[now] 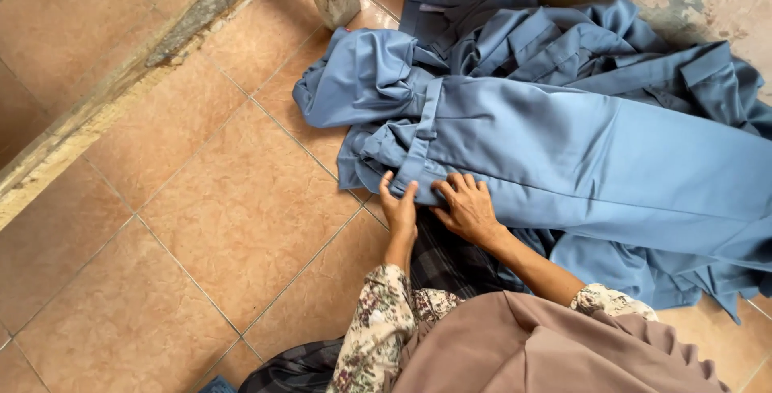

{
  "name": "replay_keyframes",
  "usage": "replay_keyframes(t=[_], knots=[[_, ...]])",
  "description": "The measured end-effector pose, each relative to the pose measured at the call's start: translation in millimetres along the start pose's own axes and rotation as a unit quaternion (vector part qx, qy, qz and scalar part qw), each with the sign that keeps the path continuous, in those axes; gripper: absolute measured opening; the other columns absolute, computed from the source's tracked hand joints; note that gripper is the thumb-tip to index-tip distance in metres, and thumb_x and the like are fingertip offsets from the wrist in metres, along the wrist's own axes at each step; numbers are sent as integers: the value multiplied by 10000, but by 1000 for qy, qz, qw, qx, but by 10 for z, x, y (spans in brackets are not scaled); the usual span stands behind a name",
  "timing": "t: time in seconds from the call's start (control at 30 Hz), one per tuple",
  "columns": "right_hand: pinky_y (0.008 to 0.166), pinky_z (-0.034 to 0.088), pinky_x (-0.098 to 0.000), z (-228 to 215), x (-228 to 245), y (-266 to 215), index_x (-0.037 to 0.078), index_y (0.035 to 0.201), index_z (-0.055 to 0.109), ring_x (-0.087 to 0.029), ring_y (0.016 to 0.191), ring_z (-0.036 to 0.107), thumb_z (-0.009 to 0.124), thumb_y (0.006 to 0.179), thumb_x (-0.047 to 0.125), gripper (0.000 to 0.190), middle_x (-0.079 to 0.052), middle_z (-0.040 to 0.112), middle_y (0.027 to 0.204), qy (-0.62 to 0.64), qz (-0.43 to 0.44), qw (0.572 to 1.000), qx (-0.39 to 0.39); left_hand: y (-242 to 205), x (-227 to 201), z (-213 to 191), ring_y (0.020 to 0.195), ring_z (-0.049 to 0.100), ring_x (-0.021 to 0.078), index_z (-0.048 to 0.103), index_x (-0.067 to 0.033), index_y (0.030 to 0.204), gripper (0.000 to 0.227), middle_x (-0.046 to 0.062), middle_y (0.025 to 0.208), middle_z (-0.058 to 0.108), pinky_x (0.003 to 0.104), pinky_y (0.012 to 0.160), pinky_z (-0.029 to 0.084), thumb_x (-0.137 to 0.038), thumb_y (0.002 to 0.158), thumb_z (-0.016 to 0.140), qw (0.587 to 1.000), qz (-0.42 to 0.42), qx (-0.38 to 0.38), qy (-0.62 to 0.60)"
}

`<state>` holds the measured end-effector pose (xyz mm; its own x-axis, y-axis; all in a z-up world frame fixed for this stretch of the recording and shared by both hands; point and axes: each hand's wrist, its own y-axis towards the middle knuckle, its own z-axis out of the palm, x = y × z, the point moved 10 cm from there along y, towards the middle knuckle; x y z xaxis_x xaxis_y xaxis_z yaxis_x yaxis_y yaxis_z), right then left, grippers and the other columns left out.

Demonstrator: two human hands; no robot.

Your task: Folding blue trousers neatly on the floor from a large pile in a factory setting.

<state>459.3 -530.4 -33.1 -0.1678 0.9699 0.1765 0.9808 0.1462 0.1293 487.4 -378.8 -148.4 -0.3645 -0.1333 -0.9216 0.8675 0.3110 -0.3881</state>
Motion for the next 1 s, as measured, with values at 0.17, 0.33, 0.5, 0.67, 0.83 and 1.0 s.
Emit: replay_keyframes(t=[0.17, 0.33, 0.5, 0.67, 0.83, 1.0], knots=[[876, 386, -475, 55, -297, -232, 328, 1447, 472, -292, 1124, 488, 778, 701, 482, 821, -72, 485, 1222, -113, 59, 991, -40, 493, -418, -286, 1317, 540, 373, 637, -176, 1330, 594, 201, 1351, 598, 468, 1108, 415, -165, 772, 841, 993, 89, -76, 22], [1041, 264, -715, 288, -285, -148, 308, 1632, 255, -394, 1460, 269, 773, 745, 271, 1028, -152, 322, 1603, -87, 118, 982, 116, 916, -653, -820, 1207, 636, 317, 674, -253, 1279, 540, 131, 1243, 681, 436, 1007, 501, -217, 767, 841, 983, 108, -148, 25], [1044, 319, -715, 841, 121, 281, 253, 1667, 121, -396, 1501, 258, 750, 760, 33, 1125, -168, 279, 1648, -29, 81, 963, 257, 1226, -457, -1531, 1044, 705, 289, 694, -303, 1259, 510, 134, 1120, 718, 376, 800, 595, -199, 780, 831, 977, 64, -204, 0], [979, 405, -662, 1754, 682, 799, 300, 1630, 245, -338, 1351, 457, 636, 806, 74, 939, -99, 486, 1502, -21, 3, 961, 276, 1272, -186, -2503, 1185, 652, 340, 689, -291, 1262, 481, 129, 1251, 688, 438, 944, 543, -259, 802, 825, 958, 48, -276, 58], [910, 424, -678, 2769, 1477, 811, 316, 1624, 231, -418, 1309, 472, 497, 934, 130, 762, -163, 495, 1462, -41, -68, 937, 339, 1072, 394, -3456, 1251, 604, 385, 674, -234, 1303, 502, 171, 1304, 660, 468, 1030, 502, -244, 818, 803, 936, 26, -337, 98], [1048, 344, -659, 2507, 2261, 710, 187, 1655, 142, -559, 1468, 225, 522, 948, 65, 812, -285, 305, 1603, -93, -114, 939, 312, 990, 1404, -4104, 1225, 639, 332, 619, -390, 1338, 553, 91, 1315, 670, 417, 1043, 495, -501, 820, 779, 910, -72, -374, 165]])
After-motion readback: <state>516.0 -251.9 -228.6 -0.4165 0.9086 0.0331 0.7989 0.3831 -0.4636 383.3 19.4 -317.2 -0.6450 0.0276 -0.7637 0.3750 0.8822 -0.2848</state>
